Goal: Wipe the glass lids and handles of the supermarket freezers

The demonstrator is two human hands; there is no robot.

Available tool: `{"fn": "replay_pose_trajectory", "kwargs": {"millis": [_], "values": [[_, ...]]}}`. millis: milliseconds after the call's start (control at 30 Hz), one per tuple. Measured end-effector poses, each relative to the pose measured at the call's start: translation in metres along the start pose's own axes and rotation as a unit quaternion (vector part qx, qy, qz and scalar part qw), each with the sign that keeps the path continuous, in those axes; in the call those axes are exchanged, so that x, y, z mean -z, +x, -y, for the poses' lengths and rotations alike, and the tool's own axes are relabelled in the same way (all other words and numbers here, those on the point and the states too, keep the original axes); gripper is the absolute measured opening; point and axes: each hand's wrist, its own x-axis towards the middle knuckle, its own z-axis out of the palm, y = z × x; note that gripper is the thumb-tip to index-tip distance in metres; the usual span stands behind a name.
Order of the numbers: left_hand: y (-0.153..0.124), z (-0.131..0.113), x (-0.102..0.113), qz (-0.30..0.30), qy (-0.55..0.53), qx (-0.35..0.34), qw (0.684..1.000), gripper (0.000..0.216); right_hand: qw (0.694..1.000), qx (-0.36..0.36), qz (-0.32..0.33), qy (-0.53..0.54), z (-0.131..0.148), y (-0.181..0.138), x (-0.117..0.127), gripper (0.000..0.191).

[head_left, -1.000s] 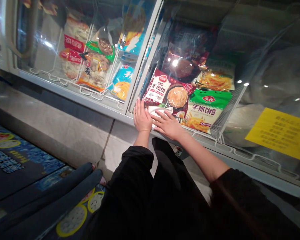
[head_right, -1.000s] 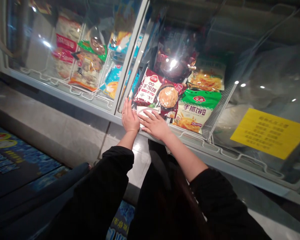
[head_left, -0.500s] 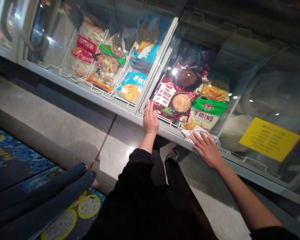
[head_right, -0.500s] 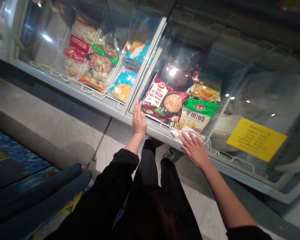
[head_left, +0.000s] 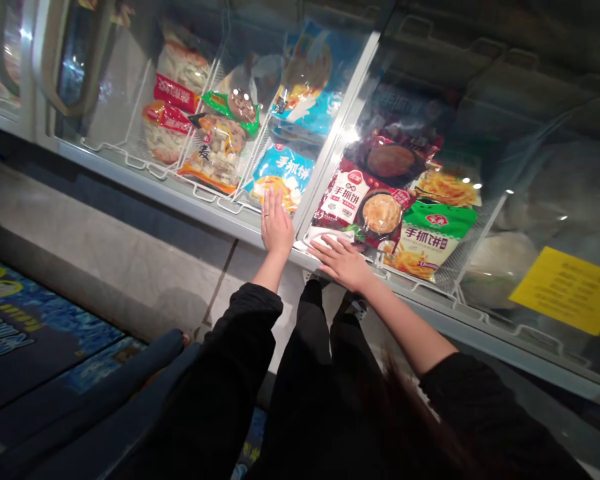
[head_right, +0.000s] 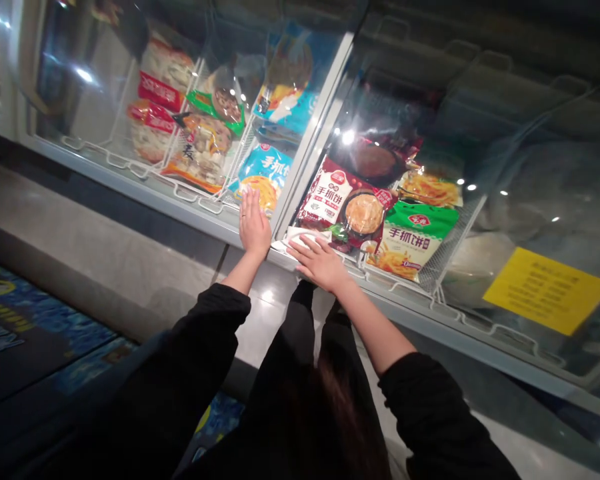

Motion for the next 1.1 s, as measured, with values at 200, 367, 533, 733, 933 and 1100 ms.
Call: {"fn": "replay_pose_trajectory", "kwargs": {"millis": [200, 367, 533, 733, 933, 1100], "values": [[-0.005, -0.003, -0.001, -0.005, 0.013, 0.006, 1.0, 0.06, 1.0, 0.016, -0.001, 0.011, -0.003, 0.044, 0.011, 0.057], [-0.003, -0.005, 0.003, 0.007, 0.021, 0.008, 1.0, 0.061, 0.979, -0.195, -0.066, -0.008, -0.068, 0.03, 0.04, 0.059], [-0.003, -0.006, 0.007, 0.033, 0.017, 0.018, 0.999, 0.067, 0.957, -0.277, -0.082, -0.001, -0.075, 0.013, 0.043, 0.062], [-0.002, -0.007, 0.008, 0.045, -0.012, 0.031, 0.998, 0.065, 0.988, -0.153, 0.012, 0.015, 0.021, -0.01, 0.009, 0.065], [-0.001, -0.006, 0.01, 0.054, -0.01, 0.028, 0.998, 0.064, 0.994, -0.103, 0.019, 0.006, 0.003, 0.005, 0.021, 0.062], [-0.001, -0.005, 0.008, 0.06, 0.018, 0.023, 0.998, 0.064, 0.978, -0.203, -0.039, -0.016, -0.048, 0.068, 0.043, 0.061]]}}
